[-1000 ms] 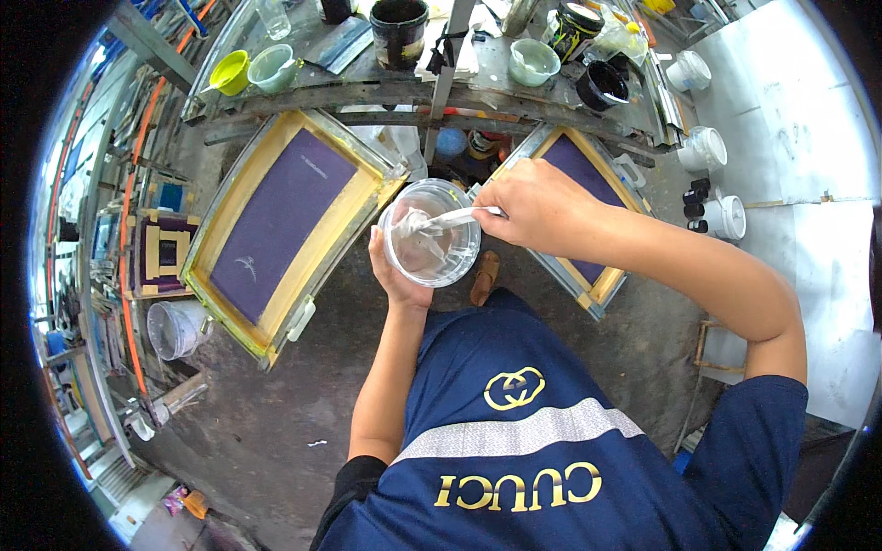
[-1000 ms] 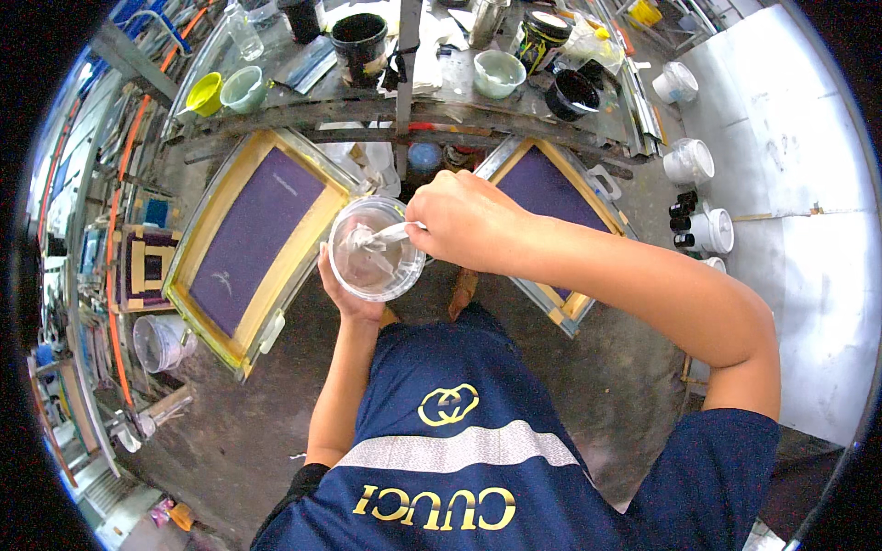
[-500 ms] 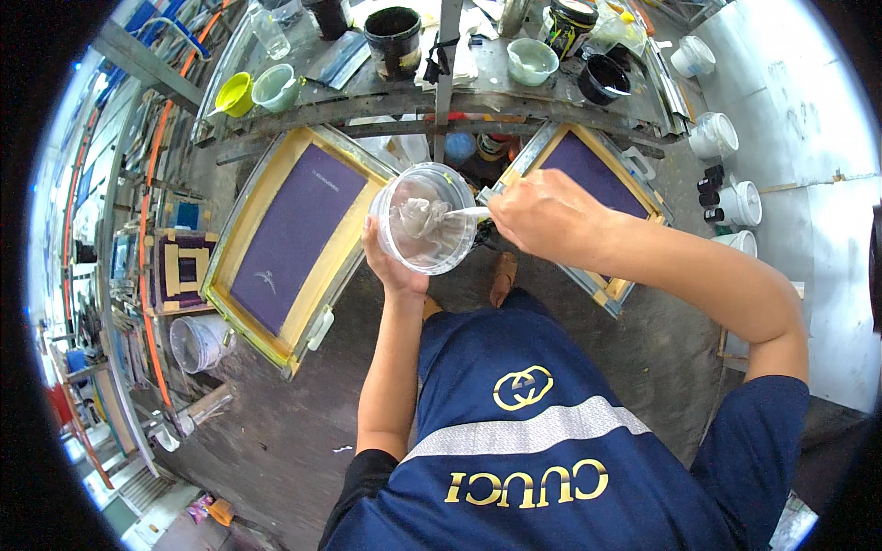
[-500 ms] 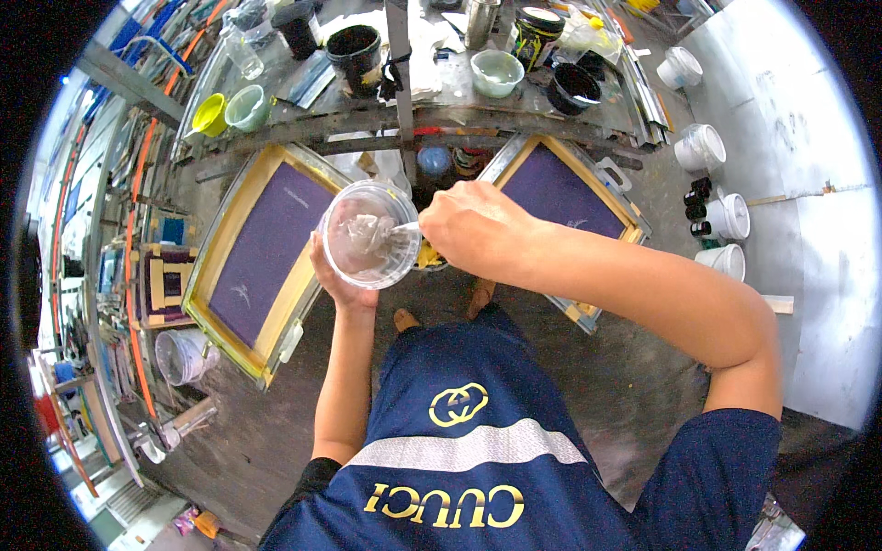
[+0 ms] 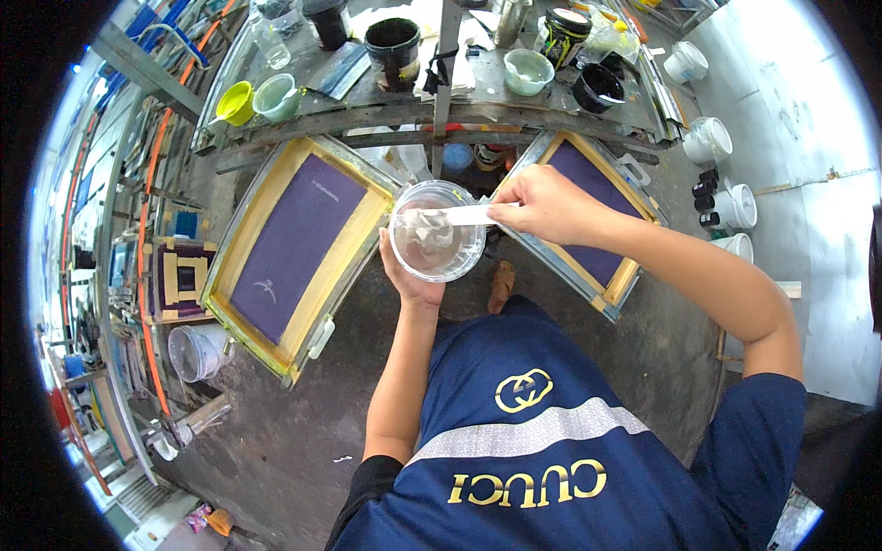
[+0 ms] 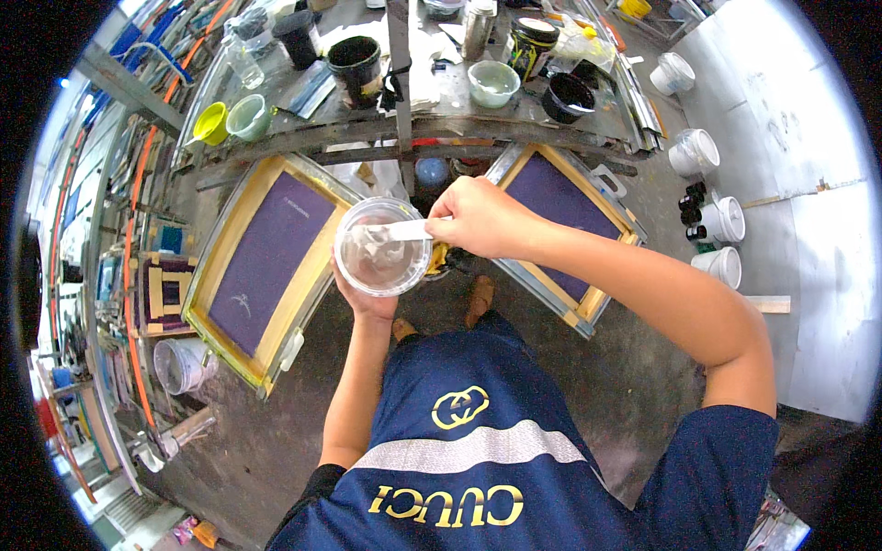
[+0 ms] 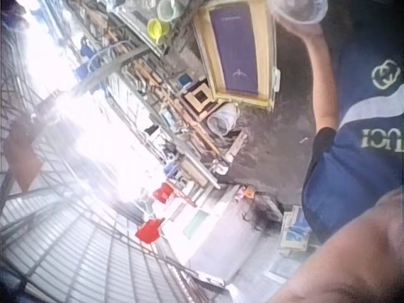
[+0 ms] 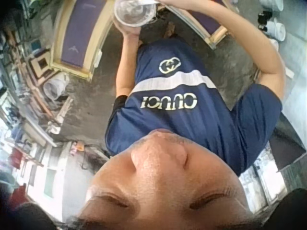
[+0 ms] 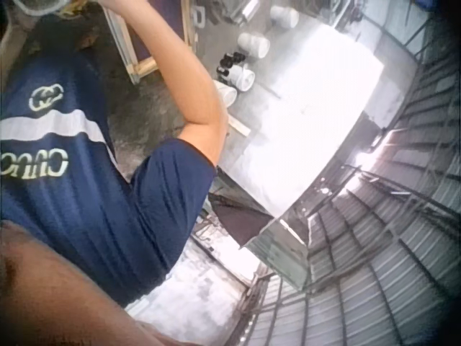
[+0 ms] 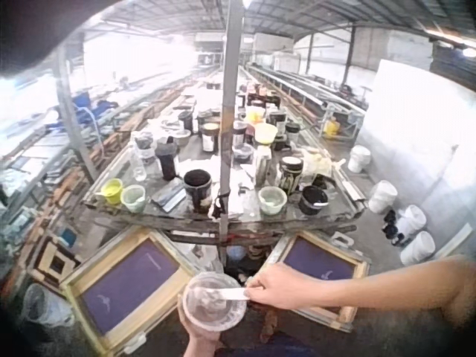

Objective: The person wipes a screen printing frame with a yellow cloth, then removes a glove and places the frame on a rack. They wipe another frame with a white cloth, stir a white substance in a container, and pour it into a bucket. They then open a black container and stir its contents.

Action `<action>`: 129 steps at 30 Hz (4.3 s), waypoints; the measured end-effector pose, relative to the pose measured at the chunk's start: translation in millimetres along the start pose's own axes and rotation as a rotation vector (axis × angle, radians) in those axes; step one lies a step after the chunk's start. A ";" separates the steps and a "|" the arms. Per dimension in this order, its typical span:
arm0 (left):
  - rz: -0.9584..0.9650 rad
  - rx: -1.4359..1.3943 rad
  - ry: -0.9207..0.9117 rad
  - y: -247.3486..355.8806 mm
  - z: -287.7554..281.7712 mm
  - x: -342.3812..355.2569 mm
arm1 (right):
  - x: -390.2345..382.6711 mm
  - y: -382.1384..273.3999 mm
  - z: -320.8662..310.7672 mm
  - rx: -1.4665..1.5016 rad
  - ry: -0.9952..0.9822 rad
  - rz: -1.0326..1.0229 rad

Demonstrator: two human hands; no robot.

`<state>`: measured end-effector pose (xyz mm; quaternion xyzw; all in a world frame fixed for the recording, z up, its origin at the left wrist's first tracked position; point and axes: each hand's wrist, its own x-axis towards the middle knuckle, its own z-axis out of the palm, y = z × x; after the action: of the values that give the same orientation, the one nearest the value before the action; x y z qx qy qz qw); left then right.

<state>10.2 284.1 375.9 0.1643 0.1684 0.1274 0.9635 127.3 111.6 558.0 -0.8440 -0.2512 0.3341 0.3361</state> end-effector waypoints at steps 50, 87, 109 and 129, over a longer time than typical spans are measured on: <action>-0.545 0.410 -0.379 1.1 32.6 -143.0 | -153.2 6.1 3.4 -1.518 0.170 -1.044; -0.438 0.983 -0.037 -104.4 -319.1 198.2 | 189.9 425.4 301.8 -0.568 0.745 -0.680; -0.275 0.797 -0.250 -122.8 -316.1 295.7 | 259.9 461.7 286.8 -0.707 0.953 -0.642; -0.123 0.890 -0.143 -131.8 -320.8 295.8 | 274.4 505.9 277.6 -0.661 1.126 -0.541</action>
<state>187.2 340.5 -40.4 0.5606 0.1492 -0.0263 0.8141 203.3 72.8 -75.3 -0.8543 -0.3285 -0.3423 0.2124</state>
